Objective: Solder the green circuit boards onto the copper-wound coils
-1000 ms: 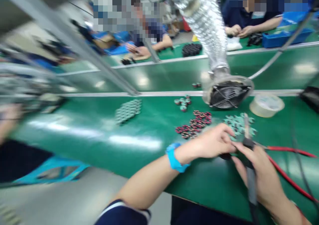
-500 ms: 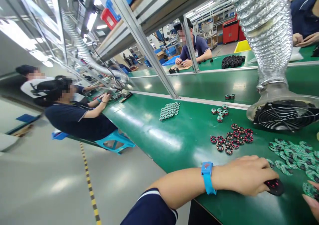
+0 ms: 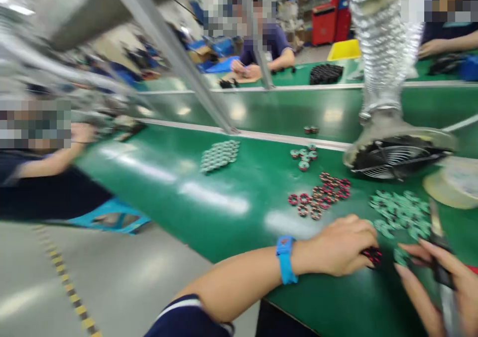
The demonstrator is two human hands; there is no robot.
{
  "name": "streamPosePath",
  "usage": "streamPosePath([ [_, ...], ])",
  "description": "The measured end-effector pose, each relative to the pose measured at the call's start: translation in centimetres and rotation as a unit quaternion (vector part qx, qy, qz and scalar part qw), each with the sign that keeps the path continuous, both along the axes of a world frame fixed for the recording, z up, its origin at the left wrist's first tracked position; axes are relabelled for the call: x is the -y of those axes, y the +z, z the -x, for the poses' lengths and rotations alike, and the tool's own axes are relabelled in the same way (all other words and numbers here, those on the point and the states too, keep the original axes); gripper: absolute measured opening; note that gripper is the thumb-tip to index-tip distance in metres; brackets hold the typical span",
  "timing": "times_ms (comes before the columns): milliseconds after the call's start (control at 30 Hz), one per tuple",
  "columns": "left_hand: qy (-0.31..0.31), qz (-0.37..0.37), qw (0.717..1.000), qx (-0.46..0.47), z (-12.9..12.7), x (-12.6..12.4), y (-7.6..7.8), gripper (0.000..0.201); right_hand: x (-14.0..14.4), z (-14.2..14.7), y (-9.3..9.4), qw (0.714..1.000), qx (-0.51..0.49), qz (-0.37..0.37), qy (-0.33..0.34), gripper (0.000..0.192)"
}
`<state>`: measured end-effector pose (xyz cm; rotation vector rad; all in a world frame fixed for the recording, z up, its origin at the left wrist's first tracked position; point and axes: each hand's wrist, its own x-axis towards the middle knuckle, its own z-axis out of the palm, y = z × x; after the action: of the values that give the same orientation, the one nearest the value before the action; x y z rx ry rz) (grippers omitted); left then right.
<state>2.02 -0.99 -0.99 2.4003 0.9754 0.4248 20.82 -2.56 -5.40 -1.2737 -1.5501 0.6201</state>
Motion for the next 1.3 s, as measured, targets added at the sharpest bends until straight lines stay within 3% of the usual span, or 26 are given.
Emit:
streamPosePath([
  [67,0.042,0.026,0.998,0.037,-0.1,0.7,-0.3,0.023,1.2,-2.2,2.2,0.995,0.092,-0.008,0.027,0.039],
  [167,0.078,0.055,0.994,0.053,-0.1,1.3,-0.7,0.016,1.7,-2.3,4.1,0.989,0.136,-0.045,0.046,0.043],
  [300,0.107,0.056,0.992,0.043,-0.4,1.7,-0.6,0.012,1.5,-1.3,4.6,0.981,0.167,-0.066,0.078,0.052],
  [467,0.108,0.077,0.990,0.040,-0.3,1.6,-0.5,0.022,1.5,-0.6,4.9,0.964,0.157,-0.046,0.210,0.054],
  [567,0.126,0.092,0.986,0.052,0.4,1.5,-0.5,0.034,1.3,-0.2,4.8,0.954,0.155,-0.039,0.254,0.052],
  [667,0.142,0.122,0.979,0.084,1.1,1.5,-0.4,0.034,1.1,-0.1,4.7,0.954,0.155,-0.030,0.254,0.053],
  [900,0.137,0.121,0.978,0.104,1.6,1.1,0.0,0.008,1.2,-0.4,4.6,0.960,0.157,-0.019,0.231,0.056],
  [1100,0.104,0.124,0.980,0.112,1.6,0.5,0.5,0.011,1.4,-0.1,4.5,0.962,0.129,-0.006,0.241,0.055],
  [1300,0.105,0.136,0.977,0.129,1.8,0.4,0.7,0.012,1.5,-0.2,4.5,0.969,0.137,0.010,0.204,0.054],
])
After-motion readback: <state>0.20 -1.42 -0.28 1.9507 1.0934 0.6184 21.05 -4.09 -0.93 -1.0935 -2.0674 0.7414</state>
